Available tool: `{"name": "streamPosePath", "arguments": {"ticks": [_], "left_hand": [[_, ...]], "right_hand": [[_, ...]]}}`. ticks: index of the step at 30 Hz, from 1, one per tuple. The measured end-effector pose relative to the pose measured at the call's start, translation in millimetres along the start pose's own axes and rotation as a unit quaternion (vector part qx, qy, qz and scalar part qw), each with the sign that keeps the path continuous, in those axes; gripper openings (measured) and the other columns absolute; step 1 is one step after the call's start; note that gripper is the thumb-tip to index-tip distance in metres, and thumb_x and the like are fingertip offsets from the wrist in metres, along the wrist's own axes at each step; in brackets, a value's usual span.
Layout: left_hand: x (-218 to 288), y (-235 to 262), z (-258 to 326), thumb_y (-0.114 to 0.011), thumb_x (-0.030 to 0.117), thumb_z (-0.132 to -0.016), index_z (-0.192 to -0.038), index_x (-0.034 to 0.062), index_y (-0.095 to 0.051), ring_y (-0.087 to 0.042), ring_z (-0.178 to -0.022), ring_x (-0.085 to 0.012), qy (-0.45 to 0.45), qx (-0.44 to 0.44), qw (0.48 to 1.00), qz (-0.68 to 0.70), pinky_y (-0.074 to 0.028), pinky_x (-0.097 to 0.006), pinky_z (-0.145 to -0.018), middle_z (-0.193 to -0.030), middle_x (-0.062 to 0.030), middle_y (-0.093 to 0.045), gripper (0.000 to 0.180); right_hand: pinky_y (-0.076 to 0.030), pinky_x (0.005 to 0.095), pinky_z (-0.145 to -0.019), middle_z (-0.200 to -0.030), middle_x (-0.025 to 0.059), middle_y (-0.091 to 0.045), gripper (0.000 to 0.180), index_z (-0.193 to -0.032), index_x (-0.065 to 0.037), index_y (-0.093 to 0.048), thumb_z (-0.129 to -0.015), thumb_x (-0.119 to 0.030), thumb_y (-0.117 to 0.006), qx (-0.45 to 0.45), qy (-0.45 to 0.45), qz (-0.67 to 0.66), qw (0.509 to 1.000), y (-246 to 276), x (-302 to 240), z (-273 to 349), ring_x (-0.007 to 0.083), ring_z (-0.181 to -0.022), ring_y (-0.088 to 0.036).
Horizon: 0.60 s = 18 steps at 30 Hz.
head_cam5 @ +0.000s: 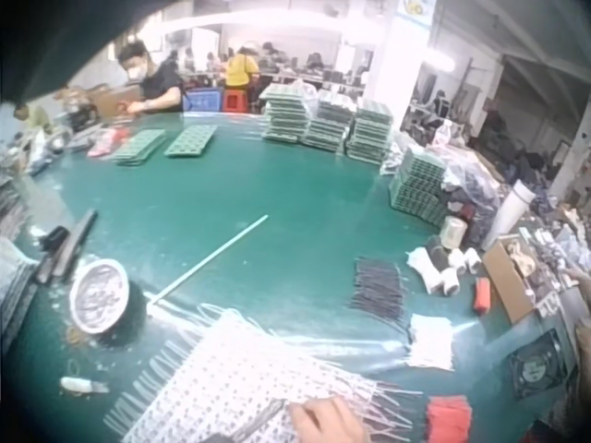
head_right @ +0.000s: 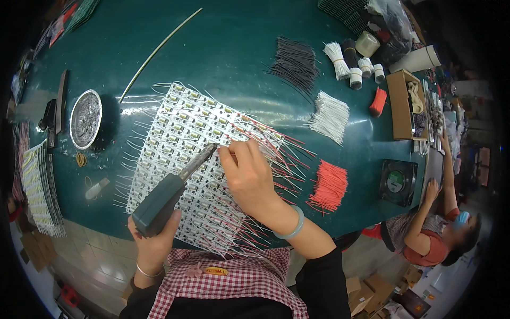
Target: The person uses a soldering iron to attach red and white wires to a large grid of LED modules on a green workbench. They repeatedly pick up wires, position them on the board, and apply heat to secure the connections. The person also uses a thin stick to adjust the wires on the board.
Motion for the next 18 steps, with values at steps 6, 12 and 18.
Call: {"name": "streamPosePath", "arguments": {"ticks": [6, 12, 18], "left_hand": [[-5.4, -2.1, 2.2, -0.075, -0.003, -0.075, -0.084, -0.0037, -0.068, -0.059, -0.062, -0.0176, 0.009, 0.005, 1.000, 0.001, -0.046, -0.030, -0.057, -0.077, -0.0104, -0.064, 0.012], [-2.4, -2.5, 1.8, -0.076, -0.003, -0.075, -0.085, -0.0043, -0.068, -0.057, -0.059, -0.0159, -0.041, -0.001, 0.999, -0.029, -0.044, -0.029, -0.053, -0.075, -0.0090, -0.062, 0.013], [0.6, 4.6, 3.5, -0.075, -0.004, -0.075, -0.091, -0.0063, -0.070, -0.059, -0.063, -0.0163, -0.026, 0.010, 1.000, -0.011, -0.046, -0.028, -0.056, -0.080, -0.0108, -0.065, 0.017]], "right_hand": [[-0.048, 0.0341, -0.062, -0.091, 0.0115, -0.055, 0.034, -0.104, 0.006, -0.064, -0.070, 0.003, -0.064, 0.000, 0.004, -0.002, 1.000, -0.1, -0.4, -0.1, 0.0266, -0.081, -0.054], [-0.047, 0.0341, -0.061, -0.091, 0.0117, -0.054, 0.033, -0.103, 0.007, -0.064, -0.070, 0.004, -0.063, 0.002, 0.005, -0.001, 1.000, -0.7, -0.9, -0.2, 0.0268, -0.081, -0.053], [-0.048, 0.0341, -0.062, -0.091, 0.0119, -0.054, 0.032, -0.102, 0.007, -0.063, -0.070, 0.004, -0.063, 0.004, 0.003, 0.003, 1.000, -1.5, -1.0, 0.1, 0.0269, -0.081, -0.053]]}}
Point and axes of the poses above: each hand's wrist, its own z-axis away from the middle knuckle, its own y-axis out of the back of the hand, x = y × z, the point moved 5 cm from there along -z, towards the middle knuckle
